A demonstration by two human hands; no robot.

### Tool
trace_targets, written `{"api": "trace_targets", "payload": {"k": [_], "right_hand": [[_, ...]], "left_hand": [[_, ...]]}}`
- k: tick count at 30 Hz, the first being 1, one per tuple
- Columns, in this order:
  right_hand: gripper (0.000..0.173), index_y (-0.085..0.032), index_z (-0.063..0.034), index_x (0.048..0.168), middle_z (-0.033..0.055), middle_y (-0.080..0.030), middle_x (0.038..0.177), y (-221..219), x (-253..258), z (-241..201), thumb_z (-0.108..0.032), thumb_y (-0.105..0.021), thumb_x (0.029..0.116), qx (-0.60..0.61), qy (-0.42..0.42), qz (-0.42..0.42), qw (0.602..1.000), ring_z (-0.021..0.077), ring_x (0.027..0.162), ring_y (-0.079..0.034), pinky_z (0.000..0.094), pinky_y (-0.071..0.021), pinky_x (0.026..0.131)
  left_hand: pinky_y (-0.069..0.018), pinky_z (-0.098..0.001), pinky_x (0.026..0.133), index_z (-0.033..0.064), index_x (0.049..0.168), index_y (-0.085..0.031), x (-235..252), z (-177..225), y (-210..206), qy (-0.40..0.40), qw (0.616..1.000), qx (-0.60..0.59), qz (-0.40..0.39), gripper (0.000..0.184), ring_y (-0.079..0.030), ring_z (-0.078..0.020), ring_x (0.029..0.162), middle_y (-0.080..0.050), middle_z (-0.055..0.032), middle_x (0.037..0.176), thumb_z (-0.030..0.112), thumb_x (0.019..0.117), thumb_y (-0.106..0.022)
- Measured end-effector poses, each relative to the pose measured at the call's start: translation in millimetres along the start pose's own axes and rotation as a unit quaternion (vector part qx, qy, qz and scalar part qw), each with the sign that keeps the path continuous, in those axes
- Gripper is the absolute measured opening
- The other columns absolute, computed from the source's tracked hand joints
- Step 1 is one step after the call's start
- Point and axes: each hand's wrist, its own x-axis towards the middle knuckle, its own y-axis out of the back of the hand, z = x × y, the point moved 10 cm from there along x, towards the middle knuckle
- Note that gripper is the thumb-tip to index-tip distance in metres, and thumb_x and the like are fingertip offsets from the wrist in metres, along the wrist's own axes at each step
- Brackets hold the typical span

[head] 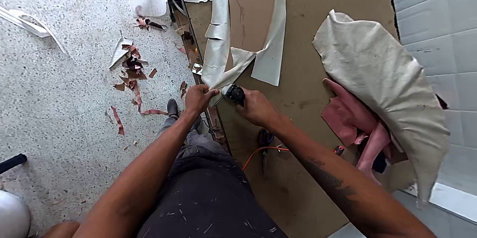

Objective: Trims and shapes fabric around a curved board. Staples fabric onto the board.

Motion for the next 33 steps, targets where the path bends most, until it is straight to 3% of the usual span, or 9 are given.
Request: {"api": "trace_targets", "payload": {"k": [7,14,20,25,33], "right_hand": [[0.026,-0.064,-0.0169,0.113,0.0036,-0.069,0.086,-6.7,-6.1,-6.9,-0.026,-0.068,0.0889,-0.007,-0.007,-0.006,1.000,0.0220,0.079,-0.070,0.0509,-0.0573,0.066],[0.025,-0.065,-0.0210,0.113,-0.0010,-0.069,0.086,-20.5,-16.9,-15.6,-0.028,-0.067,0.0890,-0.014,-0.009,-0.010,1.000,0.0160,0.077,-0.069,0.0467,-0.0580,0.065],[0.028,-0.066,-0.0181,0.115,0.0022,-0.069,0.084,-18.8,-36.3,-30.1,-0.019,-0.070,0.0879,0.005,0.003,0.017,1.000,0.0187,0.069,-0.068,0.0478,-0.0545,0.055],[0.024,-0.066,-0.0189,0.111,0.0005,-0.068,0.083,-25.2,-36.8,-32.1,-0.022,-0.070,0.0872,-0.003,0.009,0.021,1.000,0.0173,0.070,-0.067,0.0465,-0.0547,0.057],[0.025,-0.067,-0.0187,0.113,0.0010,-0.070,0.087,-31.9,-42.8,-35.9,-0.023,-0.069,0.0887,-0.005,0.006,0.017,1.000,0.0175,0.074,-0.069,0.0470,-0.0559,0.060]], "left_hand": [[-0.0453,-0.0530,0.055,0.0134,0.059,-0.050,2.3,-8.4,-4.4,0.019,0.999,-0.017,-0.020,0.063,-0.055,-0.0270,0.060,-0.052,-0.0059,0.060,0.067,0.0876,-0.068],[-0.0481,-0.0546,0.058,0.0138,0.062,-0.054,1.6,-10.7,-4.7,0.028,0.999,-0.018,-0.029,0.062,-0.059,-0.0272,0.064,-0.056,-0.0062,0.064,0.069,0.0866,-0.068],[-0.0484,-0.0542,0.058,0.0129,0.062,-0.055,2.1,-11.6,-6.9,0.020,0.999,-0.015,-0.040,0.063,-0.059,-0.0276,0.065,-0.056,-0.0065,0.064,0.070,0.0867,-0.067],[-0.0492,-0.0546,0.059,0.0125,0.063,-0.056,1.1,-8.3,-3.8,0.023,0.999,-0.010,-0.043,0.063,-0.060,-0.0284,0.066,-0.058,-0.0073,0.066,0.070,0.0864,-0.067],[-0.0492,-0.0546,0.059,0.0123,0.063,-0.055,-0.1,-6.7,-4.1,0.014,0.999,-0.020,-0.037,0.064,-0.060,-0.0281,0.066,-0.057,-0.0073,0.065,0.071,0.0860,-0.067]]}}
